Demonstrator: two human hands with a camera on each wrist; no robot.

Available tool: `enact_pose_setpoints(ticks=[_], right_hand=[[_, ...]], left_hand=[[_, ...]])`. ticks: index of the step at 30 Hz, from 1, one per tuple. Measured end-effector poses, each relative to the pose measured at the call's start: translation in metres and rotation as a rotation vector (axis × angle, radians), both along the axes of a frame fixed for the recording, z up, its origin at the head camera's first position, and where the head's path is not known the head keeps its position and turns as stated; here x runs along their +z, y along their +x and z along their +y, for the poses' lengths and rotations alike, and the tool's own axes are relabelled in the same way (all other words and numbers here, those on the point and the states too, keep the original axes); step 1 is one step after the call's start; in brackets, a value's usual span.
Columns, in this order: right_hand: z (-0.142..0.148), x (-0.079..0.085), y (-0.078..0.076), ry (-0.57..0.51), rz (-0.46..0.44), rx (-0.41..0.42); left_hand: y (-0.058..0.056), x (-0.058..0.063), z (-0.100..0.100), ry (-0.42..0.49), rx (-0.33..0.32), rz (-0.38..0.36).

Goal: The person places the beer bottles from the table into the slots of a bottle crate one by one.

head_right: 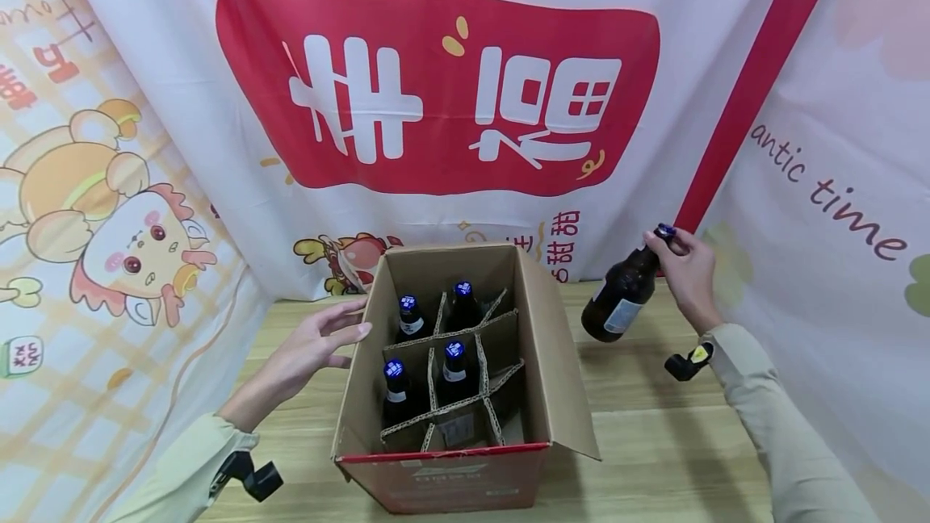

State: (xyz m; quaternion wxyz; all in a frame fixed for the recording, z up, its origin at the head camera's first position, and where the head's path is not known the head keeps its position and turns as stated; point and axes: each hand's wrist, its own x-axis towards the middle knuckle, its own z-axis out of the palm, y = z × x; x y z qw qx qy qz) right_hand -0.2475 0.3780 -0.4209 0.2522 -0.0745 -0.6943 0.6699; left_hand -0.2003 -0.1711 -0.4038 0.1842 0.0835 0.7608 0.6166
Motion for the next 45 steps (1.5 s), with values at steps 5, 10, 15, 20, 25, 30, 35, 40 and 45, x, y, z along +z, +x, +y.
enact_pose_setpoints(ticks=[5, 10, 15, 20, 25, 30, 35, 40, 45], right_hand=[[-0.010, 0.027, -0.001, 0.018, -0.018, 0.030], [-0.020, 0.045, -0.002, 0.172, -0.056, -0.037], [-0.036, 0.065, 0.011, 0.295, -0.076, -0.059], [-0.056, 0.087, 0.021, 0.370, -0.002, -0.034], [-0.074, 0.109, 0.034, 0.446, 0.093, -0.002], [-0.094, 0.130, 0.049, 0.444, 0.161, 0.041], [-0.118, 0.146, 0.059, 0.395, 0.204, 0.035], [-0.148, 0.160, 0.068, 0.359, 0.304, 0.130], [-0.177, 0.154, 0.080, 0.391, 0.336, 0.300]], left_hand=[[-0.001, 0.000, 0.000, 0.010, 0.000, 0.002], [-0.002, 0.000, 0.000, 0.010, -0.011, 0.007], [-0.002, -0.001, 0.000, -0.001, -0.015, 0.009], [-0.002, -0.002, -0.001, 0.004, -0.013, 0.006], [-0.001, -0.002, 0.000, 0.012, -0.015, -0.001], [-0.001, 0.000, 0.000, 0.008, -0.013, 0.003], [0.000, 0.000, 0.000, 0.015, -0.007, 0.003], [0.000, 0.000, 0.000, 0.012, -0.004, 0.007], [0.000, 0.000, 0.001, 0.003, -0.002, 0.004]])
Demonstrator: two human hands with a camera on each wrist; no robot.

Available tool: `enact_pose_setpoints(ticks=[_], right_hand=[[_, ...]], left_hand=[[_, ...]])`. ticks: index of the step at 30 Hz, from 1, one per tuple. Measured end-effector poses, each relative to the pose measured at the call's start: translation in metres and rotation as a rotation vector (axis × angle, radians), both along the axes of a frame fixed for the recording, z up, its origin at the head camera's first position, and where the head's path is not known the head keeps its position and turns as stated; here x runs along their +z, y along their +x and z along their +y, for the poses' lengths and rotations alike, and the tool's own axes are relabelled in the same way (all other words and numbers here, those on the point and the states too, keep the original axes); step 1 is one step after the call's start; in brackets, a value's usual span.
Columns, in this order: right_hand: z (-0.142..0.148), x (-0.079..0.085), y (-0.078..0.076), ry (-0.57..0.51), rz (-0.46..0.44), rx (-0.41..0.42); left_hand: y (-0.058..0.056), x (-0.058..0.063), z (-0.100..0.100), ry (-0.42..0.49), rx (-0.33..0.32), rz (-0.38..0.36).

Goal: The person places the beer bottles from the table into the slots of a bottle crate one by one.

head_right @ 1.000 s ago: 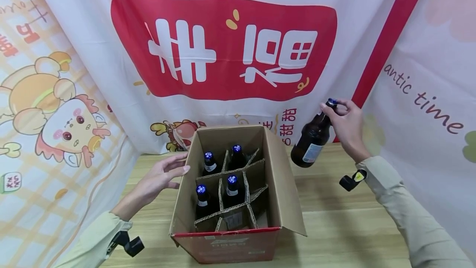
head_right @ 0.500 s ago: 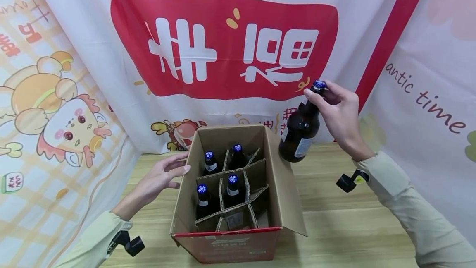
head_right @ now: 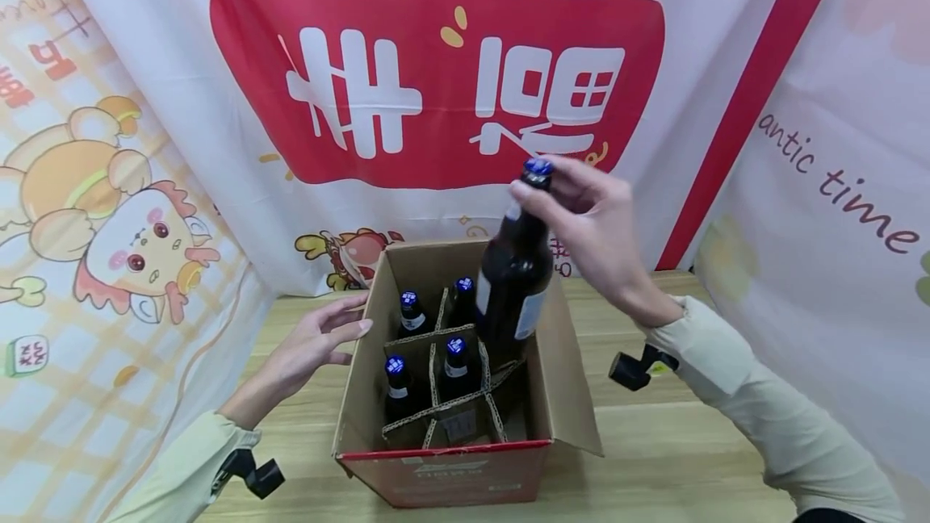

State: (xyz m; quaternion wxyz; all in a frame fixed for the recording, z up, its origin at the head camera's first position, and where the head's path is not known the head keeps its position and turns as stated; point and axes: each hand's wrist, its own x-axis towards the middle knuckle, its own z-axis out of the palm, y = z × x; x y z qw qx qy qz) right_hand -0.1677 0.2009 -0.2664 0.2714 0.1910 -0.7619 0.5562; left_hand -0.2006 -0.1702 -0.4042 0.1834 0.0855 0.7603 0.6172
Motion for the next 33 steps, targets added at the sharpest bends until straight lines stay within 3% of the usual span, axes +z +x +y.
enact_pose_setpoints(ticks=[9, 15, 21, 27, 33], right_hand=[[-0.045, -0.031, 0.015, 0.167, -0.095, 0.308], [-0.063, -0.051, 0.022, 0.262, -0.147, 0.375], [-0.074, -0.059, 0.025, 0.401, -0.104, 0.397], [-0.083, -0.055, 0.024, 0.612, -0.143, 0.570], [-0.091, -0.075, 0.022, 0.825, -0.257, 0.662]], left_hand=[[0.000, 0.000, 0.000, -0.006, 0.002, 0.007], [-0.001, 0.000, -0.001, -0.018, -0.005, 0.013], [0.000, 0.000, -0.004, -0.012, -0.003, 0.004], [0.000, -0.001, -0.005, 0.004, 0.001, 0.013], [-0.001, -0.002, -0.003, 0.009, -0.010, 0.013]])
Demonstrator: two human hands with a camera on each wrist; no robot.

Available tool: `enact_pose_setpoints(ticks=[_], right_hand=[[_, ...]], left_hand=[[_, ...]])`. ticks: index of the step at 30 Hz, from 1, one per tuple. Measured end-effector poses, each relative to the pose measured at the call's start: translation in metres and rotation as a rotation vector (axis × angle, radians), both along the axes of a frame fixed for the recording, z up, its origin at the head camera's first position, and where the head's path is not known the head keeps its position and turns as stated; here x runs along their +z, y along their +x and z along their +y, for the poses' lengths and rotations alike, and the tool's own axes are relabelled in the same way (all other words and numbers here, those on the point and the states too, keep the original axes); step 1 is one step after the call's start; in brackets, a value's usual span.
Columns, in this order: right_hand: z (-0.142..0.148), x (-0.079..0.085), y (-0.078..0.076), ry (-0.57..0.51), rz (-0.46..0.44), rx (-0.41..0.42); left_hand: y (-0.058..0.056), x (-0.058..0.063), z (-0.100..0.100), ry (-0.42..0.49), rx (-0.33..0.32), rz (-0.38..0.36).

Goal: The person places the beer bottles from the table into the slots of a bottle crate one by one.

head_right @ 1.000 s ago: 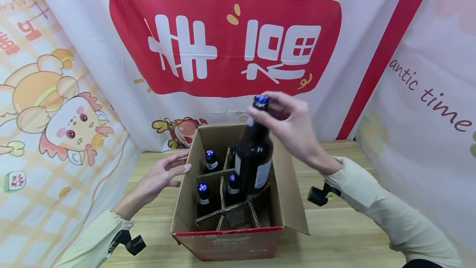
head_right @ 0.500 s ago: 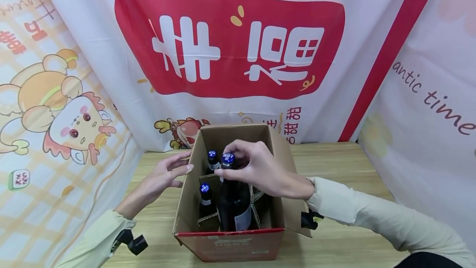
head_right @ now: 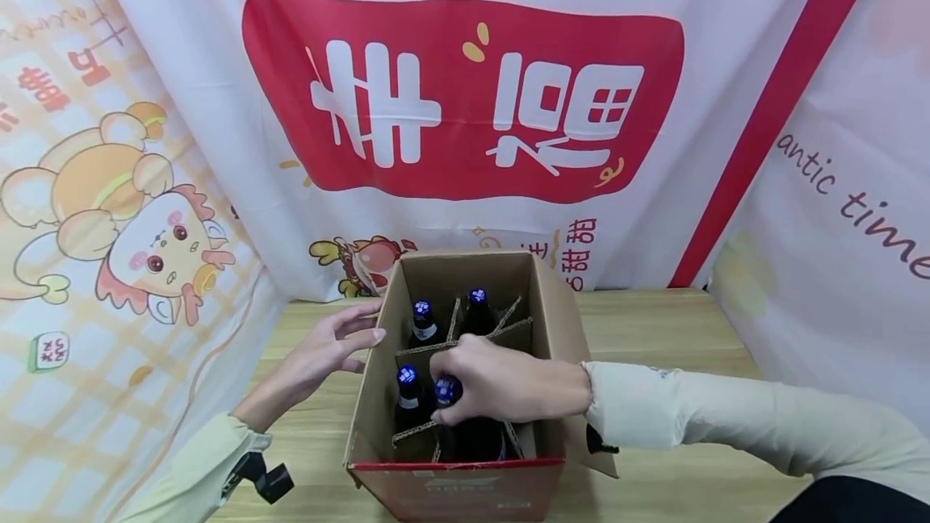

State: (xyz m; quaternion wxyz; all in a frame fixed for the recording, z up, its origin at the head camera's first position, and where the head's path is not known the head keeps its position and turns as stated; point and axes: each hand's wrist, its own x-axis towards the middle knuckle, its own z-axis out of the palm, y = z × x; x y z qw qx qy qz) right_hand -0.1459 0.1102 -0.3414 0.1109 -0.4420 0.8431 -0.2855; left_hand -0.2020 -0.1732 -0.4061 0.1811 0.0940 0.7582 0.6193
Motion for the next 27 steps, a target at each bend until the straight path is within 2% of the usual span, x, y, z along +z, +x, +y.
enact_pose_setpoints(ticks=[3, 6, 10, 13, 17, 20, 23, 27], right_hand=[[-0.002, -0.003, 0.001, 0.090, -0.038, 0.020], [-0.002, 0.000, 0.001, 0.144, -0.082, 0.052], [-0.006, 0.003, -0.002, 0.231, -0.053, 0.118], [-0.012, -0.005, -0.005, 0.337, -0.053, 0.148], [-0.019, -0.017, -0.009, 0.468, -0.104, 0.184], [-0.025, -0.013, -0.012, 0.551, -0.122, 0.200], [-0.028, -0.003, -0.017, 0.558, -0.116, 0.202], [-0.025, 0.009, -0.027, 0.443, -0.069, 0.197]], left_hand=[[0.001, 0.000, 0.001, -0.004, -0.001, 0.001], [0.001, 0.002, 0.001, -0.013, 0.002, 0.006], [-0.001, 0.003, 0.001, -0.014, 0.008, 0.013], [-0.001, 0.003, 0.001, -0.008, 0.008, 0.013], [0.000, 0.000, 0.002, -0.001, 0.008, 0.007], [0.000, 0.000, 0.003, 0.000, 0.005, 0.008], [-0.002, 0.001, 0.003, -0.005, 0.007, 0.011], [-0.003, 0.003, 0.003, -0.008, 0.007, 0.006]])
